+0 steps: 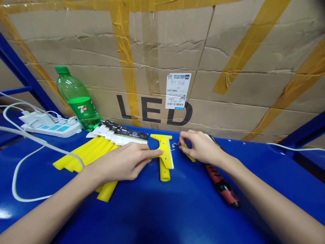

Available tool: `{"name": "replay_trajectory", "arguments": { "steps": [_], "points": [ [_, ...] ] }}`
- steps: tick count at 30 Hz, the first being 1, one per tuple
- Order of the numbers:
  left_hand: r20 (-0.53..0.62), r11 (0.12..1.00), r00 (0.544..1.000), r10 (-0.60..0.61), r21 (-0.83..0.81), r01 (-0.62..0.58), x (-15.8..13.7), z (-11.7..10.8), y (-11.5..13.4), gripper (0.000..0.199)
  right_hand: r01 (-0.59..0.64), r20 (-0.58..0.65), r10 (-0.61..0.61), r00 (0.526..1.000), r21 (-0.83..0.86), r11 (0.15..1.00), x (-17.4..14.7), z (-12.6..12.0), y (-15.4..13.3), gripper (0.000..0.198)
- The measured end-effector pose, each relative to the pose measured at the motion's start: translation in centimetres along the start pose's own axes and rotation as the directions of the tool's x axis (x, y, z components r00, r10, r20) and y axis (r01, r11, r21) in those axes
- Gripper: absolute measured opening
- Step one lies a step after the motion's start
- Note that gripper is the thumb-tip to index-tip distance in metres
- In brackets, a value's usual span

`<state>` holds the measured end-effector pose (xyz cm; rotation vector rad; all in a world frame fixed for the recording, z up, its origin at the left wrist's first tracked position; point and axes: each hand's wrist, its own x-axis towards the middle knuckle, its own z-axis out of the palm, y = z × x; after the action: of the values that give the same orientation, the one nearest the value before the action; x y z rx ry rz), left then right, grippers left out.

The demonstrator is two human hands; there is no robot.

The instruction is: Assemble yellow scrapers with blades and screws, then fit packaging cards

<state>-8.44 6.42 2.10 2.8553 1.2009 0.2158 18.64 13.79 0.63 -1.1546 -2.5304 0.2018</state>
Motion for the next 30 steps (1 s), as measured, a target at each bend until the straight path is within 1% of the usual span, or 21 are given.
{"name": "replay_trajectory", "arguments": {
  "steps": [1,3,8,15,21,26,30],
  "points": [
    [0.002,1.000,1.000,-0.003,-0.008,0.003,0.0,0.0,-0.1,0.043,0.008,0.039,-0.007,0.999,-0.014,1.000,0.3,0.2,0.1,0.015],
    [0.013,1.000,1.000,-0.013,-0.013,0.014,0.0,-0.1,-0.3,0.043,0.025,0.064,-0.023,0.998,-0.022,0.999,0.7,0.6,0.0,0.016],
    [0.045,1.000,0.999,-0.024,-0.010,0.024,0.0,-0.2,-0.5,0.044,0.050,0.069,-0.048,0.996,-0.038,0.998,1.7,1.2,0.1,0.018],
    [0.032,1.000,0.999,-0.028,-0.002,0.028,0.0,-0.3,-0.5,0.044,0.084,0.083,-0.079,0.993,-0.049,0.995,2.6,1.7,0.4,0.015],
    [0.025,1.000,0.999,-0.021,0.006,0.020,0.0,-0.3,-0.3,0.044,0.115,0.102,-0.111,0.989,-0.040,0.993,2.9,2.3,0.5,0.017],
    [0.042,1.000,0.999,-0.028,0.001,0.028,0.0,-0.2,-0.2,0.044,0.140,0.089,-0.139,0.986,-0.008,0.990,3.0,2.3,0.4,0.021],
    [0.032,1.000,0.999,-0.021,-0.019,0.021,0.0,-0.1,0.1,0.043,0.114,0.011,-0.114,0.993,0.016,0.993,2.1,1.2,0.1,0.022]
  ]
}}
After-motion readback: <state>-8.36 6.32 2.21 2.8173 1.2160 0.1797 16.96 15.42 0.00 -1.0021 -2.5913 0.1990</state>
